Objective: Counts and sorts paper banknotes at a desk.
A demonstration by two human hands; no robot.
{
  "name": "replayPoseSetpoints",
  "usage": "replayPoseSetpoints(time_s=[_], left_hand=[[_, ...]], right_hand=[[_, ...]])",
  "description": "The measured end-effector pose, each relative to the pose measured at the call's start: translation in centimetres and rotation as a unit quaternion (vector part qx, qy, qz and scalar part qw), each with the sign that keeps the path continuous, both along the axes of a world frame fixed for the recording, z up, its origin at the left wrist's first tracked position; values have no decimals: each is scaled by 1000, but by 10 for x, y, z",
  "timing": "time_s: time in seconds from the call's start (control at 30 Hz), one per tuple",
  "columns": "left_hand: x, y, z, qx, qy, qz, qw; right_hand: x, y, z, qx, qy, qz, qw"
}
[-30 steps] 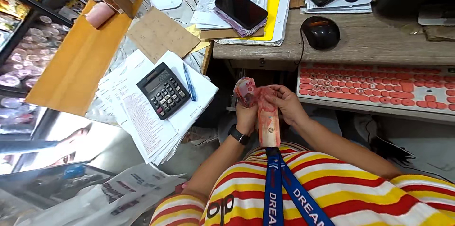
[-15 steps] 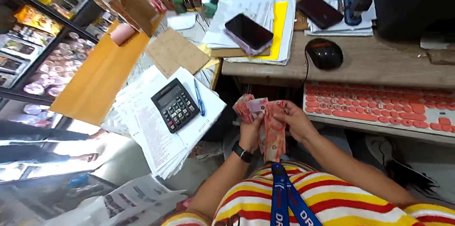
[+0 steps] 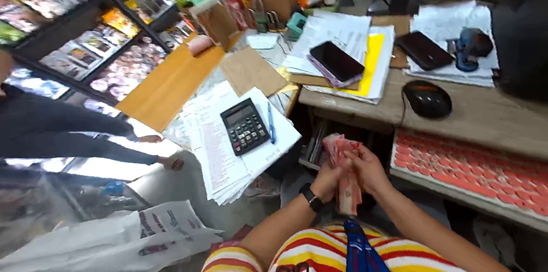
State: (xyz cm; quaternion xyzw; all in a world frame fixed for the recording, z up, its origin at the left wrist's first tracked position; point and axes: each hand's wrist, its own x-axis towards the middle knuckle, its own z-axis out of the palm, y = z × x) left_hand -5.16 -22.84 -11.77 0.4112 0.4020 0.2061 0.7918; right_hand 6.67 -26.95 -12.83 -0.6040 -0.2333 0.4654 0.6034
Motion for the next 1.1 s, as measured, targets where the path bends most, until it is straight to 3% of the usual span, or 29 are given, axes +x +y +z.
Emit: replayPoseSetpoints(time_s=[0.13,0.27,0.37,0.53,0.7,0.87,1.0,1.1], left_hand=[[-8,8,6,-41,28,22,999],[-32,14,0,-82,69,77,991],[-44,17,-28,-103,88,108,985],[-77,21,-69,-144,86,182,969],[-94,23,-93,-173,84,202,960],[-97,25,-115,-173,77,204,960],[-97,22,-108,-152,82,202,964],[-88,12,-30,-139,151,175,963]], right_hand=[[3,19,12,74,-127,79,986],[25,73,73,165,-321,164,918],[44,131,118,92,-433,216,870],[73,218,144,-47,-522,218,824],[101,242,157,-103,-528,169,826],[92,257,168,-118,-557,164,805],[68,278,162,-90,-572,201,790],[68,287,164,-95,-569,195,794]])
